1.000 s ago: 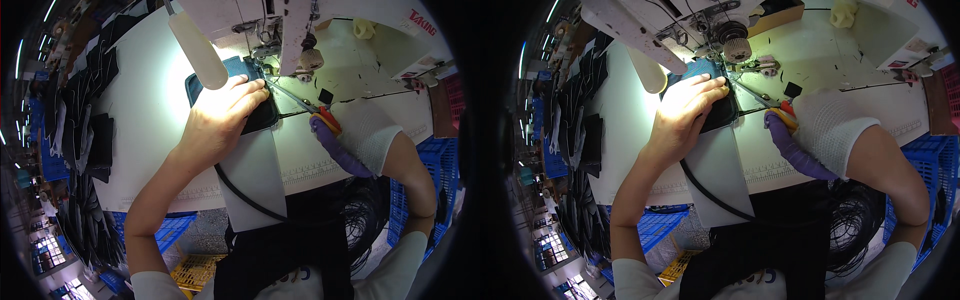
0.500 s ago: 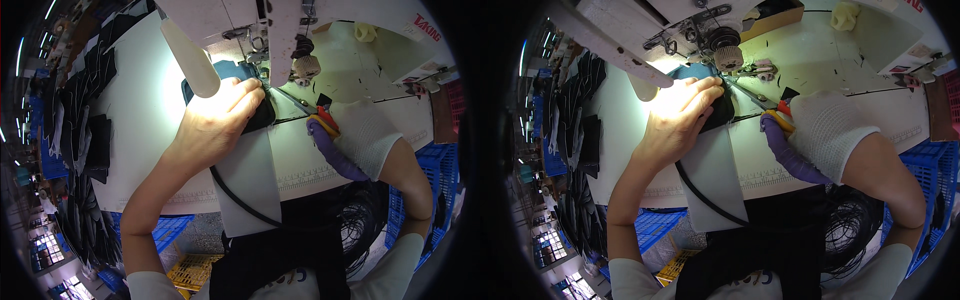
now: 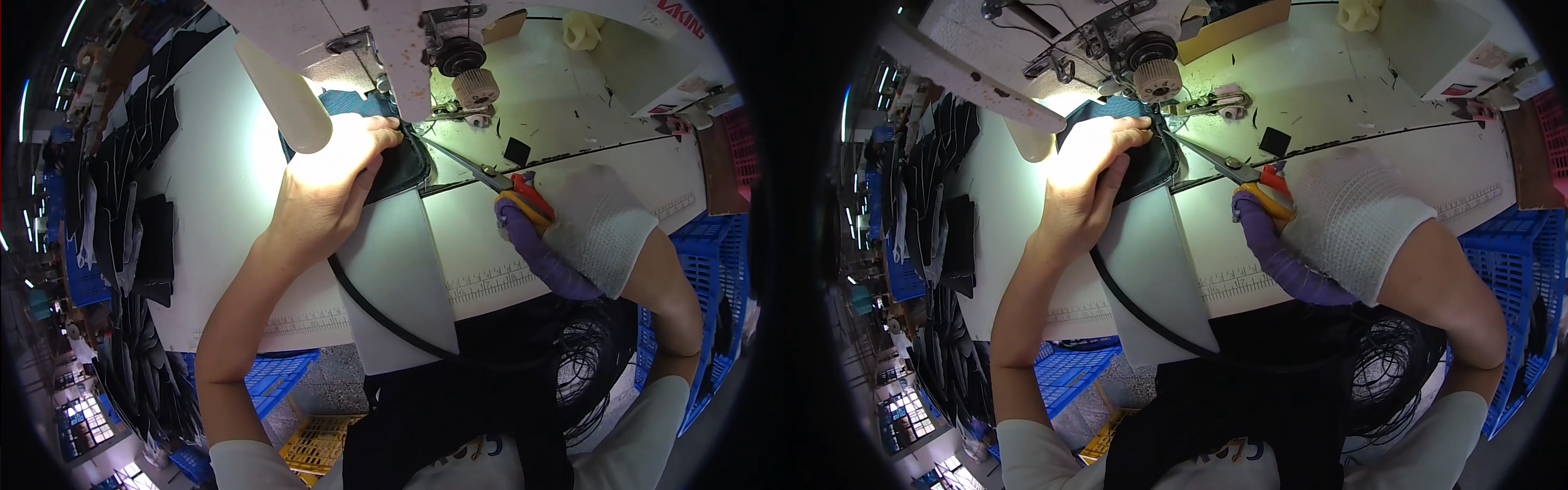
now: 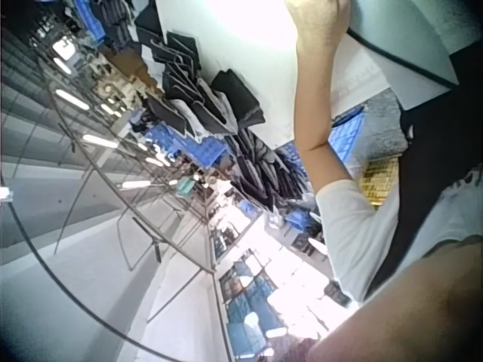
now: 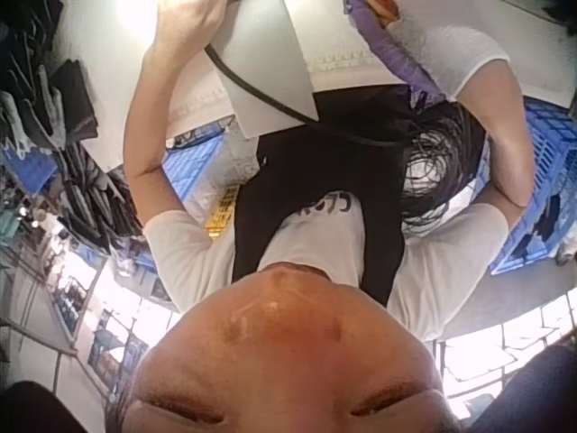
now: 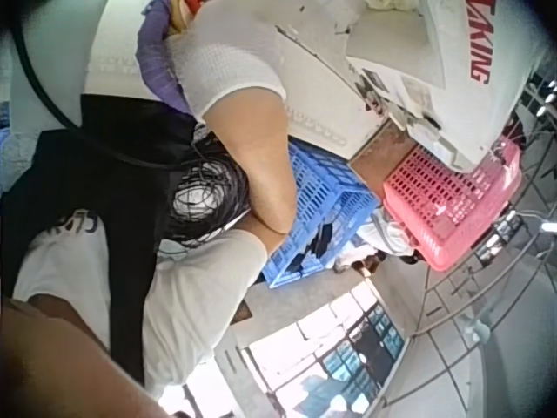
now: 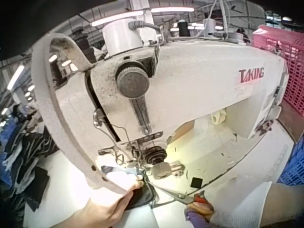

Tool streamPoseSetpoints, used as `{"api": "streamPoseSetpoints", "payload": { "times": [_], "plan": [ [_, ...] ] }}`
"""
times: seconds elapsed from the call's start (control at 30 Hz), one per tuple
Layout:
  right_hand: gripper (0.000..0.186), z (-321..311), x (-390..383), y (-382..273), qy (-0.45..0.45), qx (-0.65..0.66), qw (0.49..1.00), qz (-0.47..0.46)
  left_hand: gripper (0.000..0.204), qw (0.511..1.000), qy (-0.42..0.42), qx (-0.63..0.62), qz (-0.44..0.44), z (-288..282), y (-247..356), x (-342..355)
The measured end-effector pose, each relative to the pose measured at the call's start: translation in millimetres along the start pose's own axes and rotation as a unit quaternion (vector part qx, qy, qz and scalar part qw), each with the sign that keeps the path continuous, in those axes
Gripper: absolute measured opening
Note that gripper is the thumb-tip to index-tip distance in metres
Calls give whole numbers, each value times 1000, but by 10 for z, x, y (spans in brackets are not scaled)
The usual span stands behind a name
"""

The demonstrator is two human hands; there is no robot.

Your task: The operator is using an industrial sewing machine to sew leather components and trimming excess thread with scissors.

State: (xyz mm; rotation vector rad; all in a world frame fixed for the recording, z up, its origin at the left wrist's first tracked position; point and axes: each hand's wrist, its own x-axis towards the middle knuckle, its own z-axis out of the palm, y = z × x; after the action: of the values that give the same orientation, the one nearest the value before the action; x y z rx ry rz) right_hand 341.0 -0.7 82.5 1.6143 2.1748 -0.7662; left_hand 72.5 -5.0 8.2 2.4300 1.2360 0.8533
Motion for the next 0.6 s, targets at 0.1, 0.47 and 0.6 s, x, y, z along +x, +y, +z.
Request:
{"api": "streamPoseSetpoints", "payload": {
  "times": [0.1,0.47,0.6],
  "plan": [
    [27,8,27,2,14,-7,1000,-17,24,1000,-11,-6,15,-16,-28,23],
    [31,88,-66,147,123,10,990,-68,31,997,-12,27,73,-30,-192,-12],
    [27,172,-253,304,201,57,972,-103,33,999,17,1,43,-59,-232,41]
  ]
}}
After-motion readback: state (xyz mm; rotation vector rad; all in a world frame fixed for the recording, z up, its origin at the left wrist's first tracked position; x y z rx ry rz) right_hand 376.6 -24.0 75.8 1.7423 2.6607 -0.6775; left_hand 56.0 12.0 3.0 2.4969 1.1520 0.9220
